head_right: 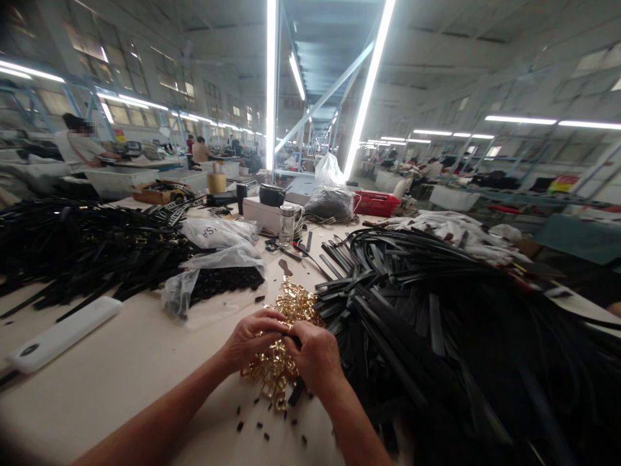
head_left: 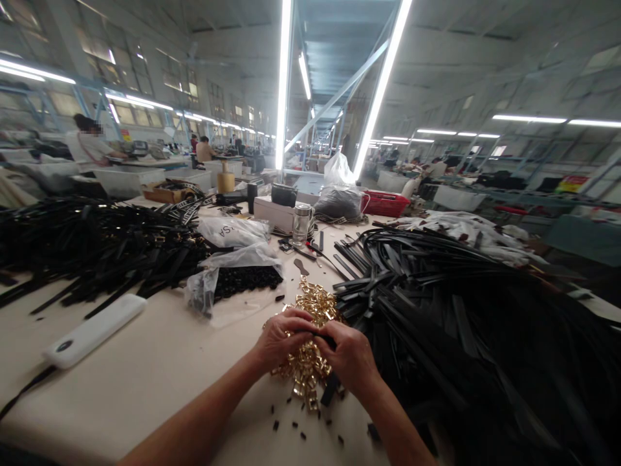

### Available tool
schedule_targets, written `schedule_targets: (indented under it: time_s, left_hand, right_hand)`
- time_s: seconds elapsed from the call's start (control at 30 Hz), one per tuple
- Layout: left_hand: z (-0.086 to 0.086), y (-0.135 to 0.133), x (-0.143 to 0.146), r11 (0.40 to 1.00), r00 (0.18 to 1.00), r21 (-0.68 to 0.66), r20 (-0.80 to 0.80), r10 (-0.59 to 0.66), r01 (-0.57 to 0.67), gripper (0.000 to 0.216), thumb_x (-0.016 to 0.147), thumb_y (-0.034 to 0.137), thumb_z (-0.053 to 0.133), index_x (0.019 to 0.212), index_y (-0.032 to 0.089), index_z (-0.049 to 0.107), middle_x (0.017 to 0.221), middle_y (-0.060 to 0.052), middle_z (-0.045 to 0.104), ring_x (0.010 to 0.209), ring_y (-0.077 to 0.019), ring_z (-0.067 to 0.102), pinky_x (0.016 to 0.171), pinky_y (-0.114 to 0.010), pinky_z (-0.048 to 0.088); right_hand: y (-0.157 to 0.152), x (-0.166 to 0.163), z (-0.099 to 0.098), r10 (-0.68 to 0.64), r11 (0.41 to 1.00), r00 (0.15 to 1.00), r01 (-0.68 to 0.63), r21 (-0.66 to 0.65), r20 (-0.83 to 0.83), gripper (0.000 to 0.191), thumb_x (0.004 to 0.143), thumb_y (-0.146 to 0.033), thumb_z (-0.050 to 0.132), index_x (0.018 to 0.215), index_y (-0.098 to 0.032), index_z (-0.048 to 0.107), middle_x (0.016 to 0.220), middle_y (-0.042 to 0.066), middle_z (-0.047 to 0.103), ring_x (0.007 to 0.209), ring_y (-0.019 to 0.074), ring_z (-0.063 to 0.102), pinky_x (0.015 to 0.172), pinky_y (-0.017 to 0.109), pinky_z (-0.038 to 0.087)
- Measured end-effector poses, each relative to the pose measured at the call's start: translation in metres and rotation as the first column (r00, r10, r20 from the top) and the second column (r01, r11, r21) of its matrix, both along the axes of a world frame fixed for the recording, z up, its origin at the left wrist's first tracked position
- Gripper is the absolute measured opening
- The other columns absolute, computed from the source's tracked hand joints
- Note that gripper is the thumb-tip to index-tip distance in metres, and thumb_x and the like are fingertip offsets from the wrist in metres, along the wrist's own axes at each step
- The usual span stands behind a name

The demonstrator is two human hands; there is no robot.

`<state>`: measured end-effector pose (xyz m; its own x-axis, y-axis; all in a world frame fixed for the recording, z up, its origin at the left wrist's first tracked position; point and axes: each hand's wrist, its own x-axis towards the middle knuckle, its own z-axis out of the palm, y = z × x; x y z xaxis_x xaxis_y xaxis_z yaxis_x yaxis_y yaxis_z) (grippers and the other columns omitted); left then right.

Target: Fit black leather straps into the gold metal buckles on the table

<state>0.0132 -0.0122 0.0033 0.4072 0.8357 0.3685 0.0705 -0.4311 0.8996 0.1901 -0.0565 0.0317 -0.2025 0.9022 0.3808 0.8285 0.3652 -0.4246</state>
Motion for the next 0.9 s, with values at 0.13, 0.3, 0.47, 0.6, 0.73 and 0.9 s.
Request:
schedule_targets:
  time_s: [0.13, 0.3, 0.47, 0.6, 0.73, 0.9]
  left_hand:
    - [0.000, -0.001, 0.002, 0.999, 0.997, 0.001, 0.068, 0.043, -0.043, 0.014, 0.076, 0.032, 0.070, 0.084, 0.022, 0.076, 0.099, -0.008, 0.066, 0.095, -0.0195, 0.062, 0.088, -0.032, 0.048]
    - [0.023, -0.010, -0.007, 0.997, 0.986, -0.039, 0.156, -0.053, 0.060, 0.022, 0.074, 0.039, 0.070, 0.073, 0.017, 0.074, 0.086, -0.009, 0.067, 0.081, -0.0177, 0.062, 0.076, -0.030, 0.050]
    - [0.020, -0.012, -0.009, 0.855, 0.924, -0.356, 0.088, -0.372, 0.378, 0.063, 0.084, 0.063, 0.041, 0.063, 0.010, 0.068, 0.060, -0.009, 0.065, 0.053, -0.0136, 0.060, 0.054, -0.025, 0.048]
    - [0.006, -0.001, -0.003, 0.836, 0.991, -0.539, 0.128, -0.038, 0.101, 0.054, 0.079, 0.063, 0.050, 0.076, 0.012, 0.065, 0.062, -0.004, 0.065, 0.048, -0.0107, 0.058, 0.045, -0.020, 0.042]
    - [-0.001, 0.008, -0.004, 0.790, 0.976, -0.607, 0.211, 0.061, 0.081, 0.041, 0.070, 0.052, 0.068, 0.077, 0.012, 0.061, 0.062, 0.000, 0.063, 0.047, -0.0090, 0.057, 0.047, -0.019, 0.042]
    - [-0.002, 0.006, -0.003, 0.764, 0.974, -0.637, 0.223, 0.047, 0.109, 0.038, 0.069, 0.049, 0.069, 0.072, 0.012, 0.060, 0.058, 0.000, 0.061, 0.045, -0.0084, 0.054, 0.047, -0.020, 0.041]
  right_hand:
    - [0.000, 0.000, 0.000, 0.006, 1.000, 1.000, -0.006, -0.009, 0.005, 0.010, 0.083, -0.025, 0.057, 0.078, -0.021, 0.064, 0.073, 0.000, 0.066, 0.069, 0.0141, 0.061, 0.062, 0.021, 0.037]
    - [0.005, 0.016, 0.006, -0.132, 0.991, 0.991, 0.132, 0.011, 0.007, 0.015, 0.085, -0.029, 0.055, 0.077, -0.022, 0.065, 0.076, 0.001, 0.068, 0.069, 0.0152, 0.062, 0.062, 0.023, 0.037]
    - [0.004, 0.025, 0.014, -0.152, 0.986, 0.988, 0.153, 0.063, -0.016, 0.015, 0.086, -0.029, 0.053, 0.080, -0.022, 0.065, 0.078, 0.001, 0.068, 0.070, 0.0154, 0.063, 0.063, 0.023, 0.038]
    - [0.000, 0.015, 0.015, -0.054, 0.995, 0.999, 0.053, 0.084, 0.003, 0.016, 0.086, -0.030, 0.053, 0.079, -0.021, 0.064, 0.076, 0.001, 0.067, 0.070, 0.0152, 0.062, 0.065, 0.023, 0.039]
    - [-0.002, 0.005, 0.010, 0.020, 0.995, 0.998, -0.024, 0.092, 0.053, 0.015, 0.086, -0.028, 0.055, 0.078, -0.021, 0.065, 0.074, 0.002, 0.066, 0.069, 0.0153, 0.062, 0.063, 0.023, 0.039]
    - [-0.001, -0.002, 0.000, 0.044, 0.993, 0.999, -0.044, 0.108, 0.006, 0.022, 0.088, -0.029, 0.053, 0.107, -0.023, 0.062, 0.095, 0.004, 0.068, 0.083, 0.0177, 0.064, 0.072, 0.025, 0.043]
